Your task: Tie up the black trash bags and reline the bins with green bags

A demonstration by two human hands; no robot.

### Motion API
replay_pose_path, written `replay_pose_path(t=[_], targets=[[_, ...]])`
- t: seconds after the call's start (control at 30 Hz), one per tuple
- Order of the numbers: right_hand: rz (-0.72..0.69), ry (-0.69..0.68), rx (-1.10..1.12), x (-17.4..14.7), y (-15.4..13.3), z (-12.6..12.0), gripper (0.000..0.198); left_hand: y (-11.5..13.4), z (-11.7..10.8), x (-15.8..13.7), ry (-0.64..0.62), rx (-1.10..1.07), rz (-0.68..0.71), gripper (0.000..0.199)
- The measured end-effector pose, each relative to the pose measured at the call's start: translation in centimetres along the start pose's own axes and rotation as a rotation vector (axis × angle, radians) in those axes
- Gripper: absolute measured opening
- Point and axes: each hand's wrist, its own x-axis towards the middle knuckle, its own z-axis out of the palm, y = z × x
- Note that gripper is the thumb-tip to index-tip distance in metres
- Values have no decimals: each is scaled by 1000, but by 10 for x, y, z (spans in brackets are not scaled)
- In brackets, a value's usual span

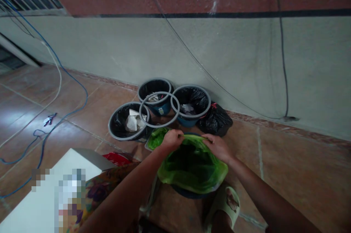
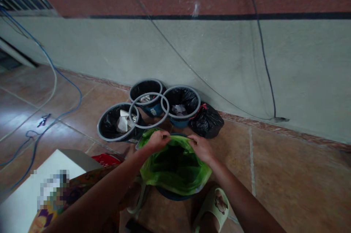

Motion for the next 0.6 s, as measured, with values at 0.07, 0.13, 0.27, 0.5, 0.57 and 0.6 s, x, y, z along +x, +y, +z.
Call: replay_pose_path(t=[0.07, 0.13, 0.27, 0.5, 0.57, 0.6], targets=[[34, 16, -20, -1, 6, -3, 28, -2, 1, 4, 51, -47, -47, 21], [78, 41, -29, -2, 9, -4, 29, -4, 2, 6, 73, -66, -87, 17], [67, 62, -25, -3, 3, -3, 35, -5, 6, 8, 83, -29, -123, 20], [54, 16, -11, 9, -10, 0, 39, -2, 4, 13, -112, -178, 44, 34], [26, 30, 51, 11, -9, 0, 42, -2, 3, 17, -125, -202, 49, 32], [10, 28, 81, 11, -9, 0, 42, -2, 3, 19, -114, -226, 55, 33]])
